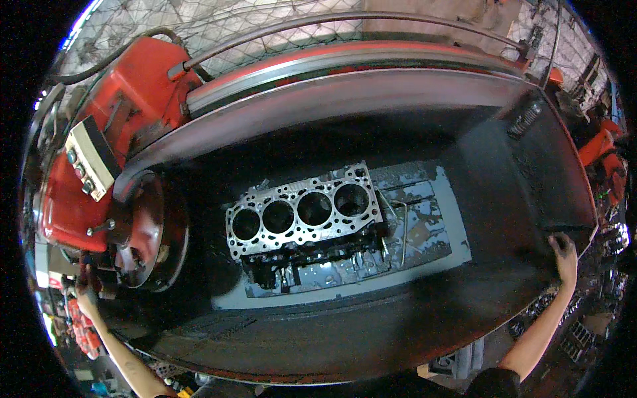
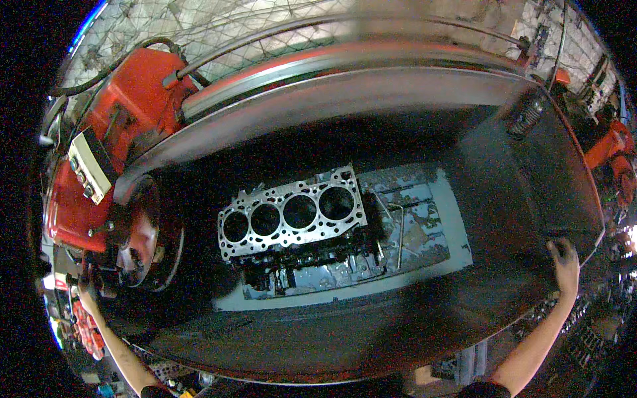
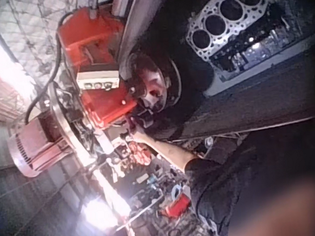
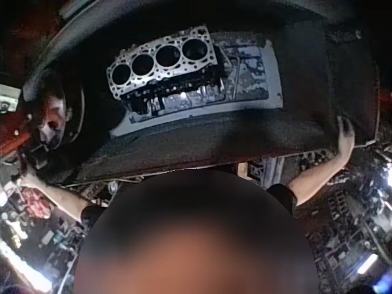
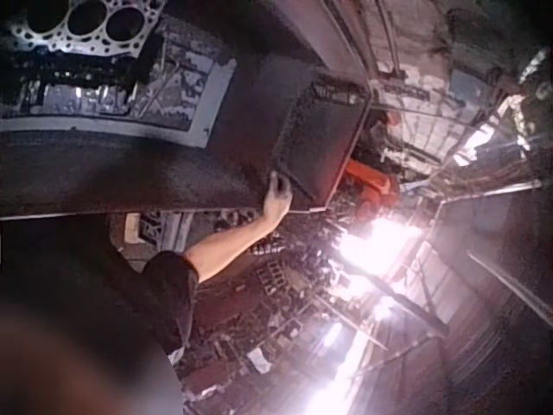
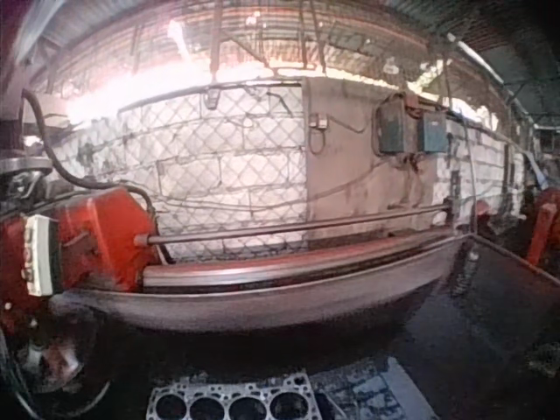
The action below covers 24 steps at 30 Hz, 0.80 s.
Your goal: The person operates a red milling machine to machine a metal engine block. They adjust the machine head, engage the cutter, and wipe the machine surface with a cloth while the block remains clamped in the vise.
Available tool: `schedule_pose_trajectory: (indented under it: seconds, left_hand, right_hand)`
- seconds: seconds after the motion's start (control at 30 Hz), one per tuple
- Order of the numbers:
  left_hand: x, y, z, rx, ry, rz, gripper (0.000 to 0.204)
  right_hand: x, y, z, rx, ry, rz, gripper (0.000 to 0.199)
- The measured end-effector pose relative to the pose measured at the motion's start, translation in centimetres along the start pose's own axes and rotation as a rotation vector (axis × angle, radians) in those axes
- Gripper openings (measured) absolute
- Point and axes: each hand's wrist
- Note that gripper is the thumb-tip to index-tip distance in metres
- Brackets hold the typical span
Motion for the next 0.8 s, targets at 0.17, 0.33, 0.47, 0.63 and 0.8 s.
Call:
schedule_pose_trajectory:
  seconds: [0.17,0.33,0.47,0.63,0.8]
  left_hand:
    - [-1.2,3.1,-1.8,-0.108,-0.073,0.006,0.043]
    - [-1.9,6.7,-3.7,-0.021,-0.114,-0.142,0.052]
    - [-2.4,9.8,-6.1,0.048,-0.291,-0.147,0.061]
    - [-2.7,11.3,-8.3,0.026,-0.349,-0.206,0.063]
    - [-2.6,10.2,-8.0,0.131,-0.363,-0.158,0.065]
  right_hand:
    - [-0.4,-0.8,0.2,0.001,0.012,0.011,0.053]
    - [0.0,0.0,0.5,-0.164,0.012,-0.014,0.053]
    - [0.8,-3.5,-0.3,0.004,0.034,-0.081,0.045]
    - [-3.7,-18.7,-3.3,0.129,0.253,-0.637,0.031]
    - [-16.5,-39.0,-4.7,0.11,0.307,-1.351,0.032]
Point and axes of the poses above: each hand's wrist, its own x-axis towards the middle knuckle, its own z-axis out of the palm, y = z × x, and after that the axes turned 6 degrees about -y, right-handed
